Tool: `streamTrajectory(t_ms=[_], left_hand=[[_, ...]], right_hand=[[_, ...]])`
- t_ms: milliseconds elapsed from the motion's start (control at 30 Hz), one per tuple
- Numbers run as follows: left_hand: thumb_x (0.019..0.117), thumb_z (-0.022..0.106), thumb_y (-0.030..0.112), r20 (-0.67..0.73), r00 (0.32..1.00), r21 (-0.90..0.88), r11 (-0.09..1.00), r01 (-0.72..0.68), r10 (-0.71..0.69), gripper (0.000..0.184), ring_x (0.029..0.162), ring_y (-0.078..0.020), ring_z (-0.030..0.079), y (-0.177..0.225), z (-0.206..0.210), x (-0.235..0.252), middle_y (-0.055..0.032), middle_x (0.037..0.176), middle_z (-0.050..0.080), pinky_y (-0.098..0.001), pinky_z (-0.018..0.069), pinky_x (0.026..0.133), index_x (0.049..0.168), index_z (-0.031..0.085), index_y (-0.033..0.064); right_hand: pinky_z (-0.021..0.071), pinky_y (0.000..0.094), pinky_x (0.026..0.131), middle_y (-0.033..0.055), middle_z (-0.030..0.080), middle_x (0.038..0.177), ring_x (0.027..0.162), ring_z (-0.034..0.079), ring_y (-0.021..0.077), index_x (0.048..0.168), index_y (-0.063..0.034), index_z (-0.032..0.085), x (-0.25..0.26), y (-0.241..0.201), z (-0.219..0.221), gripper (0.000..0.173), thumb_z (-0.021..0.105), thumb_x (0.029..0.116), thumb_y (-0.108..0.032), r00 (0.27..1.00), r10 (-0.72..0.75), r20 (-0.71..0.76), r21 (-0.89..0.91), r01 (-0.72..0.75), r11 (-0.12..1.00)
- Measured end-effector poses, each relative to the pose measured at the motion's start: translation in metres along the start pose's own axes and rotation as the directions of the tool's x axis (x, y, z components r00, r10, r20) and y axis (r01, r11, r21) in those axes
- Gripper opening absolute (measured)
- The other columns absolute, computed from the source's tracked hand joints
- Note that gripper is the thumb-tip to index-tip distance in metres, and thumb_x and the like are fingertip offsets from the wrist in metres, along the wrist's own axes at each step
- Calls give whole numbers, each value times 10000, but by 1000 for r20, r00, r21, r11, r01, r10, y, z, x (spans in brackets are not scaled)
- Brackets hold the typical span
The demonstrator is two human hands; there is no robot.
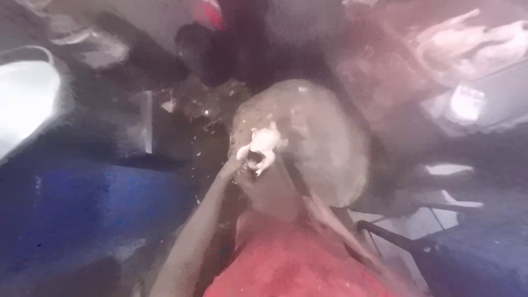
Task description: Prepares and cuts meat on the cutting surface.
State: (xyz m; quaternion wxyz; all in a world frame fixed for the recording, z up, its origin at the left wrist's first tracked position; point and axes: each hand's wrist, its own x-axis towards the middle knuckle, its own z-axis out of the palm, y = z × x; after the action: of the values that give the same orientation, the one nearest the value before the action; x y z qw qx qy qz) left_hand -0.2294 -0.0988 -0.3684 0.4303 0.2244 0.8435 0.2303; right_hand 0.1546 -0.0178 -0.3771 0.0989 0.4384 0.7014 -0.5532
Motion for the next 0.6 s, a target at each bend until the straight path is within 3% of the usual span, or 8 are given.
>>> streamTrajectory(t_ms=[67,167,233,333,400,500,567,600], left_hand=[[1063,531,319,244,970,-156,986,58,-19,422,849,-177,696,9,12,-16,-112,1039,711,-359,587,765,1361,528,20],[1086,479,308,438,898,-303,935,183,-34,396,956,-230,710,15,50,-37,-125,1122,701,-417,602,834,1344,561,19],[1095,455,251,440,897,-476,842,255,-22,332,926,-242,717,11,80,-42,-118,1077,705,-421,614,816,1316,576,34],[1060,482,137,324,946,-599,775,203,2,154,664,-124,614,20,85,-44,-36,819,628,-282,552,620,1142,562,34],[1033,500,105,279,959,-580,805,128,49,168,685,-115,621,19,58,-55,-33,833,644,-273,546,634,1166,558,19],[1042,546,162,238,962,-483,875,-2,134,257,835,-156,699,-8,23,-63,-66,953,714,-350,595,806,1217,587,-21],[1029,581,242,188,976,-247,967,-60,108,283,839,-151,683,-38,18,-58,-68,970,716,-366,575,807,1165,641,1],[1027,583,296,169,981,-92,993,-77,92,333,888,-200,689,-53,18,-53,-104,1002,711,-431,571,849,1175,650,6]], right_hand=[[512,543,1013,242,620,1316,1168,654,358,1576,-74,294,3,-16,-7,557,418,1101,-337,999,-40,28,-157,44,987],[523,579,988,226,634,1301,1158,661,372,1556,-92,327,4,-25,0,528,395,1098,-347,999,0,42,-267,11,964],[537,590,950,213,654,1268,1118,678,375,1552,-108,340,1,-25,10,519,381,1098,-356,1000,6,17,-308,-1,951],[532,576,970,193,657,1261,1136,672,354,1534,-109,378,-3,-19,13,552,369,1095,-443,1000,10,-17,-264,-15,964],[509,554,1003,208,660,1231,1140,657,342,1452,-61,488,-3,0,18,602,404,1074,-522,996,73,-45,-97,-77,992],[549,482,932,164,690,1097,1012,679,264,1282,-39,625,-2,17,27,544,403,1079,-493,977,123,-172,55,-116,992],[524,497,1002,173,693,1182,1105,672,274,1329,-43,619,-8,2,35,545,327,1104,-445,974,102,-203,10,-102,995],[529,490,987,166,693,1173,1095,672,267,1328,-50,615,-8,-13,39,539,299,1110,-428,977,71,-202,-18,-76,997]])
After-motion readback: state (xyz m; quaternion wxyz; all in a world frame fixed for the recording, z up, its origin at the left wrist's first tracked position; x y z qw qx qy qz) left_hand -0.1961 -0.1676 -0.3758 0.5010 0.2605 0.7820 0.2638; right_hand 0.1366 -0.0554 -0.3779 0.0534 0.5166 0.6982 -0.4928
